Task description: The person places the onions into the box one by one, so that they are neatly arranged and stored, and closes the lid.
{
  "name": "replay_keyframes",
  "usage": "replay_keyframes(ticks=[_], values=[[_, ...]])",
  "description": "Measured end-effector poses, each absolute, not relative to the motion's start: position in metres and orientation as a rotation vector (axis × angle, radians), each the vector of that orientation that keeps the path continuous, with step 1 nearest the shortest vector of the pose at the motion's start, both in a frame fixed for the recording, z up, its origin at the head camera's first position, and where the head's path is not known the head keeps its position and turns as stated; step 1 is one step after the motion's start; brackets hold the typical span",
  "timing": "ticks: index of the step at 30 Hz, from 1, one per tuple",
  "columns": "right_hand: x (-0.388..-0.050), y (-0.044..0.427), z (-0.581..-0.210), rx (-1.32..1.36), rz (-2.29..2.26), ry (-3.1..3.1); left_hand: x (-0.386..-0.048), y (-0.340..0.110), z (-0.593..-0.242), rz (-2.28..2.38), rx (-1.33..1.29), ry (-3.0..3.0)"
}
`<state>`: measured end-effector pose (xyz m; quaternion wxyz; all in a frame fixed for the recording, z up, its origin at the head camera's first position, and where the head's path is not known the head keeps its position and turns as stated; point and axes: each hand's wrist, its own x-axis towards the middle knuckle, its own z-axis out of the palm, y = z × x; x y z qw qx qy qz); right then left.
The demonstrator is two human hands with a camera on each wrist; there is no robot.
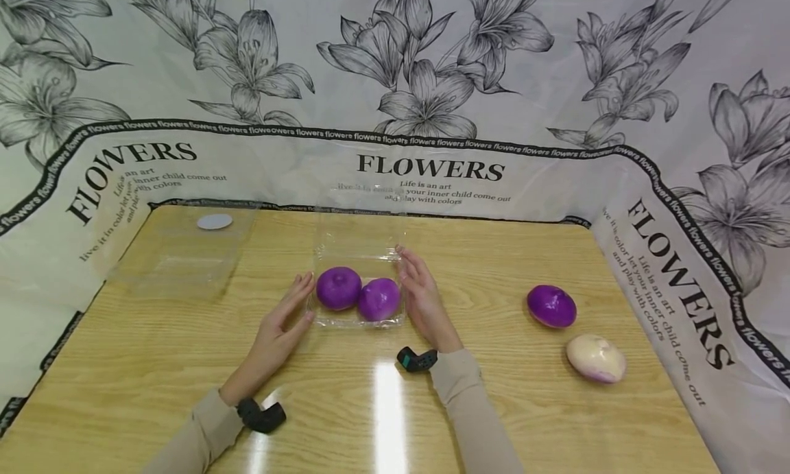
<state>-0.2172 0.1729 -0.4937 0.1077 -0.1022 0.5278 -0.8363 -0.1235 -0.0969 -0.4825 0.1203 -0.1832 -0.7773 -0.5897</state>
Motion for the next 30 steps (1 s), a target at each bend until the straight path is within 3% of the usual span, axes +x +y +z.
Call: replay_keyframes(ticks=[15, 23, 30], values=[[-0.217, 0.173, -0.496, -0.337, -2.494, 1.540, -0.123, -0.098, -0.482, -1.727, -0.491, -2.305], [-0.216, 0.173, -0.496, -0.225, -2.505, 1.536, -0.135, -0.103, -0.514, -1.712, -0.477, -2.307], [-0.214, 0.173, -0.496, -0.202, -2.501, 1.582, -0.137, -0.104, -0.520, -1.730, -0.441, -2.288]])
